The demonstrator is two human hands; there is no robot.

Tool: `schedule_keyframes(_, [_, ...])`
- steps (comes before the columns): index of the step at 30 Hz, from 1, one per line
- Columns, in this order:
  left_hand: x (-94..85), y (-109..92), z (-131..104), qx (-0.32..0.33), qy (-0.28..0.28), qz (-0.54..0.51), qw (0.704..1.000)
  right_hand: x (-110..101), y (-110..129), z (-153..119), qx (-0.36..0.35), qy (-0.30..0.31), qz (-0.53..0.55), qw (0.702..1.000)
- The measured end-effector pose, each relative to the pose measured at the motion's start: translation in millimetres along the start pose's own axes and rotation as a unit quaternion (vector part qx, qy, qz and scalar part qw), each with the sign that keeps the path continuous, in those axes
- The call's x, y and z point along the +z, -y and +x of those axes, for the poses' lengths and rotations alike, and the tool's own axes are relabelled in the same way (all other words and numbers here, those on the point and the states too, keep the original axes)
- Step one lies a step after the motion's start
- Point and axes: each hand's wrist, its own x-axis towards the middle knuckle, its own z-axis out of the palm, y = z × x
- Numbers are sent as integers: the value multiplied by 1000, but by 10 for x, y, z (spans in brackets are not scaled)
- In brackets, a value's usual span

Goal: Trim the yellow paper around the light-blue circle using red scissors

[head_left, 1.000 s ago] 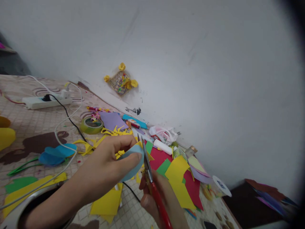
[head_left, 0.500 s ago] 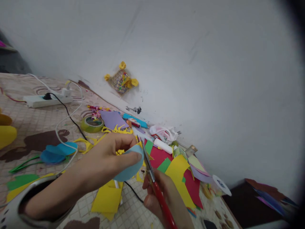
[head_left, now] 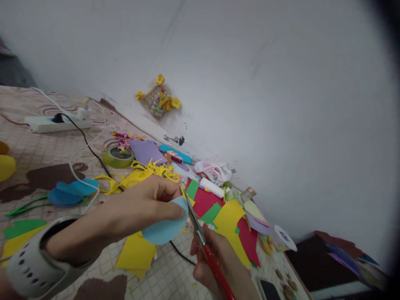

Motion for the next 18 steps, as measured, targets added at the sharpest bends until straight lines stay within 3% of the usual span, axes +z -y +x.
schedule_keyframes(10, [70, 79, 105, -59, 25, -6, 998, -134, -60, -74, 99, 53, 38, 993])
schedule_keyframes(18, [44, 118, 116, -64, 33, -5, 997, -147, -33, -52, 107, 79, 25, 991])
